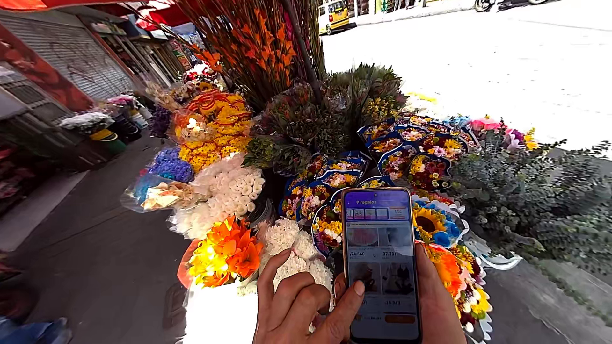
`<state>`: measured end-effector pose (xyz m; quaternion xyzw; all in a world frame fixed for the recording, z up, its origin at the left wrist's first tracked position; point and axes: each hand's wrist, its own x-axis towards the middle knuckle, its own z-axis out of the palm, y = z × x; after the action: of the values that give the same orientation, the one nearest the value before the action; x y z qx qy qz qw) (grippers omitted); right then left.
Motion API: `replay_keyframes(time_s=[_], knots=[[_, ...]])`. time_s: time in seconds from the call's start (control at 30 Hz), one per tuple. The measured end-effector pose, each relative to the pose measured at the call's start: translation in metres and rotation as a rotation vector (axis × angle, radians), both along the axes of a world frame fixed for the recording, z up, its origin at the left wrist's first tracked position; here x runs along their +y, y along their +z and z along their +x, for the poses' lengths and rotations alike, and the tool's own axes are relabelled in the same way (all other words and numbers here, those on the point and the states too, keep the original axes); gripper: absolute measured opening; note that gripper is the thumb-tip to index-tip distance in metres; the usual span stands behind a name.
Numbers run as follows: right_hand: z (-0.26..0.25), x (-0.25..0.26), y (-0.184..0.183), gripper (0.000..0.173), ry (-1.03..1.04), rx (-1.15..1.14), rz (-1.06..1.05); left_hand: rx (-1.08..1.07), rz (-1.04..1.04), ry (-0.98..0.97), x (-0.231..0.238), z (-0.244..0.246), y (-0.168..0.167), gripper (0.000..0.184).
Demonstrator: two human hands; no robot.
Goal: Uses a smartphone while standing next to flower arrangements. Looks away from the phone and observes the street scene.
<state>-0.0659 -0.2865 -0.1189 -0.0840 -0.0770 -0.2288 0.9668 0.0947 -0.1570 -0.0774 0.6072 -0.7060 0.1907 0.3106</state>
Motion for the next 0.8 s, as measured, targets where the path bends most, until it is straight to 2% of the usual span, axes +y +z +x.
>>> replay_keyframes(time_s=[0.33, 0.8], knots=[[-0.002, -0.019, -0.006, 0.063, -0.003, -0.062, -0.026, -0.004, 0.022, 0.005, -0.024, 0.003, -0.004, 0.071], [0.004, -0.046, -0.015, 0.061, 0.018, -0.064, -0.041, -0.003, 0.016, 0.073, -0.047, 0.006, -0.017, 0.06]])
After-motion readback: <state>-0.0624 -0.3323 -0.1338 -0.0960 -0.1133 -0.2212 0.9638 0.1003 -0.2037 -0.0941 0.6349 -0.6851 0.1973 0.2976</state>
